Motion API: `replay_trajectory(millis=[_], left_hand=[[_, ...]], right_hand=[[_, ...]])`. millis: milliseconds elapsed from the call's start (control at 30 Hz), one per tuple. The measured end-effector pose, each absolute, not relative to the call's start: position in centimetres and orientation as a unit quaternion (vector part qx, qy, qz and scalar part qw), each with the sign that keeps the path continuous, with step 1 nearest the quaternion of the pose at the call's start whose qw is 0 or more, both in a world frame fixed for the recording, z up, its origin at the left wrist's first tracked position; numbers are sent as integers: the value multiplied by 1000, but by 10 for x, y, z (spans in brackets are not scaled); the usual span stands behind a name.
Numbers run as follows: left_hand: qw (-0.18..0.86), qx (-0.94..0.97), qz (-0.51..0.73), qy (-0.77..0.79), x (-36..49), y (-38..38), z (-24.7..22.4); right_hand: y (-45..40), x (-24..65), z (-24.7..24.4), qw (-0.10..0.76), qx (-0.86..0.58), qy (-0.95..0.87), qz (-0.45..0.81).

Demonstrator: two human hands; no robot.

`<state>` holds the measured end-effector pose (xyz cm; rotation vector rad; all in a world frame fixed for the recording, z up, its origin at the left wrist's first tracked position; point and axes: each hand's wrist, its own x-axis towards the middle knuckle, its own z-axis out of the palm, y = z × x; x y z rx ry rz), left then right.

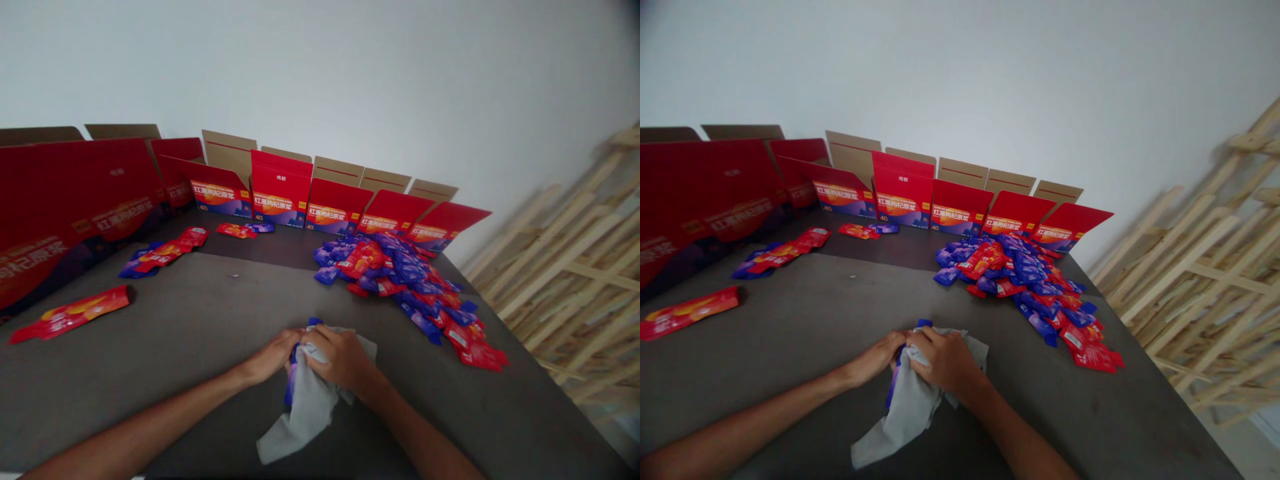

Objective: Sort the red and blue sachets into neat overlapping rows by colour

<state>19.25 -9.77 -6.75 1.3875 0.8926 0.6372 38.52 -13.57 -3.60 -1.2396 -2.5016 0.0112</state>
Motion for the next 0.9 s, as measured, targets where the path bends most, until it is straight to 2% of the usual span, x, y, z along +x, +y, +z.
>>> replay_trajectory(millis=[167,267,500,600,800,900], left_hand=[[661,562,315,386,200,-97,-55],[687,503,331,407,203,-99,-50],[799,320,340,380,201,-96,-44],[831,250,355,348,198,-91,-45],[832,216,386,335,201,-90,-49],[838,212,385,322,203,-95,-48]], right_hand=[[-142,384,-35,115,-321,-940,-1],[-143,385,-37,128,-302,-944,-19],[-136,392,-35,344,-429,-835,-35],[-135,393,-33,394,-454,-799,-14],[-136,384,-44,354,-413,-839,12],[-137,382,-50,319,-345,-883,-3]])
